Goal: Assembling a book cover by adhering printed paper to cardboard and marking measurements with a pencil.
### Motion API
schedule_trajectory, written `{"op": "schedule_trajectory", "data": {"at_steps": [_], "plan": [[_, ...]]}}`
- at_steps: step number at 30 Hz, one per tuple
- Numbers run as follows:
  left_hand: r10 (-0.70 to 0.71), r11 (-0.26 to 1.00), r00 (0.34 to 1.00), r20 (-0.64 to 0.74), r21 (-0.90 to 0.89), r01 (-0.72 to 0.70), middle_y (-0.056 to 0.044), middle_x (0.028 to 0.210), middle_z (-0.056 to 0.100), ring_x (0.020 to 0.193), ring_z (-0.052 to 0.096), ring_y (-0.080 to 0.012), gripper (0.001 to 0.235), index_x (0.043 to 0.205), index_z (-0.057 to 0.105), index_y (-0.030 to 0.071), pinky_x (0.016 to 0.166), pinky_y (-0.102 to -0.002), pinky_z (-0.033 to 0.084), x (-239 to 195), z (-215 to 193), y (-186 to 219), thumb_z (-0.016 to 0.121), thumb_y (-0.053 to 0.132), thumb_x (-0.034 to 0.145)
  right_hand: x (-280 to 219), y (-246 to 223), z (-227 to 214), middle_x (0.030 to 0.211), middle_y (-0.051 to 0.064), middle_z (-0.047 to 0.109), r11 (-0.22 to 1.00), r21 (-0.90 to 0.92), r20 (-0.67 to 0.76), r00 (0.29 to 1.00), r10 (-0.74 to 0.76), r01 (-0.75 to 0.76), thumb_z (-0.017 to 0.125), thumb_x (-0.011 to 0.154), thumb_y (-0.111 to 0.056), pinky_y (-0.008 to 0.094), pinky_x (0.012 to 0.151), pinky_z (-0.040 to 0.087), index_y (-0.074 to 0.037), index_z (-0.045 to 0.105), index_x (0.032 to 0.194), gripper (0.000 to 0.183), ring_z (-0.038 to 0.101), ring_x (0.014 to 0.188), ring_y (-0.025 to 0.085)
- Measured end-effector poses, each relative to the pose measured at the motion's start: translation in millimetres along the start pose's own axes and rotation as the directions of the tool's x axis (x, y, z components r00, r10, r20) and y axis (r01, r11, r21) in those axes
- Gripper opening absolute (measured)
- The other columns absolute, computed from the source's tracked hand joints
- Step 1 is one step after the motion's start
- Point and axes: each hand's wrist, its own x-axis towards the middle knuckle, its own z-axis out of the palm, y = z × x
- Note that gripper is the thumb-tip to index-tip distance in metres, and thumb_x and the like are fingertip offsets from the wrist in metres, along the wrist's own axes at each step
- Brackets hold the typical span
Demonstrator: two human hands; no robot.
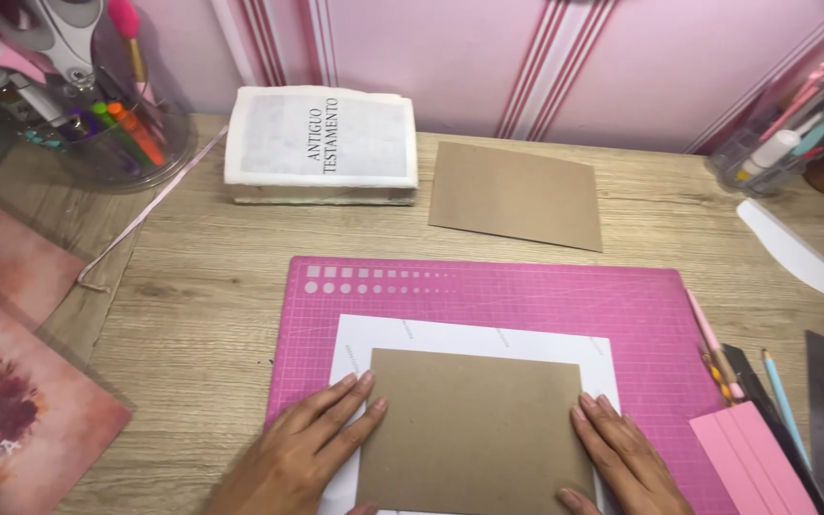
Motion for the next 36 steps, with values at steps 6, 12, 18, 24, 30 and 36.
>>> {"op": "schedule_trajectory", "data": {"at_steps": [6,12,18,24,30,36], "plan": [[0.002,1.0,1.0,0.021,-0.002,-0.001,-0.018,0.162,0.042,0.147,0.043,-0.0342,0.09,0.156,0.042,0.006,0.112,-0.045,0.041,-1.8,0.0,-2.8,0.073,0.063,0.094,-6.2,18.6,4.8,0.168,0.001,0.036,0.998,-0.006,0.21,0.976,0.064,-0.065,0.085,0.073,-0.042,0.045,0.125,0.025,-0.018,0.041,0.156,0.098,0.029,0.157,0.021],[0.016,1.0,0.999,0.03,0.018,-0.017,-0.02,0.163,0.041,0.146,0.044,-0.0355,0.091,0.156,0.04,0.004,0.111,-0.044,0.042,0.2,-0.5,-2.2,0.071,0.064,0.095,8.3,-15.6,-7.2,0.158,0.005,0.052,0.998,0.021,0.034,0.998,0.054,-0.054,0.079,0.076,-0.033,0.045,0.125,0.034,-0.012,0.054,0.147,0.078,0.045,0.151,0.024],[0.015,1.0,1.0,0.003,-0.005,-0.015,-0.017,0.162,0.044,0.144,0.047,-0.0347,0.088,0.154,0.044,0.006,0.107,-0.043,0.045,-2.1,2.9,-3.1,0.075,0.06,0.092,9.6,-17.3,-9.2,0.153,0.008,0.057,0.998,0.034,-0.011,0.999,0.047,-0.047,0.081,0.075,-0.03,0.041,0.125,0.036,-0.008,0.058,0.143,0.075,0.05,0.147,0.024],[0.021,0.995,0.999,-0.042,0.102,-0.017,-0.007,0.164,0.043,0.146,0.047,-0.0258,0.083,0.155,0.044,0.013,0.103,-0.037,0.046,-1.5,6.5,-5.1,0.056,0.069,0.096,1.9,-9.6,-11.8,0.161,0.008,0.047,0.995,0.043,0.097,0.991,0.088,-0.093,0.084,0.077,-0.037,0.049,0.125,0.03,-0.012,0.047,0.152,0.087,0.041,0.152,0.026],[0.0,0.968,0.996,-0.092,0.251,0.023,-0.003,0.159,0.049,0.141,0.051,-0.02,0.05,0.151,0.05,0.018,0.085,-0.027,0.052,2.0,14.4,-1.6,0.029,0.033,0.108,8.6,-14.4,-20.1,0.163,0.011,0.044,0.991,0.11,0.13,0.99,0.056,-0.07,0.081,0.085,-0.032,0.047,0.125,0.028,-0.008,0.045,0.153,0.081,0.037,0.154,0.029],[-0.058,0.957,0.988,-0.143,0.273,0.096,0.003,0.155,0.054,0.139,0.054,-0.0167,0.057,0.147,0.055,0.022,0.084,-0.028,0.054,5.0,15.2,3.5,0.033,0.051,0.104,10.1,-17.8,-23.2,0.165,0.01,0.041,0.986,0.128,0.167,0.983,0.081,-0.103,0.078,0.088,-0.033,0.047,0.124,0.026,-0.009,0.042,0.155,0.079,0.034,0.155,0.028]]}}
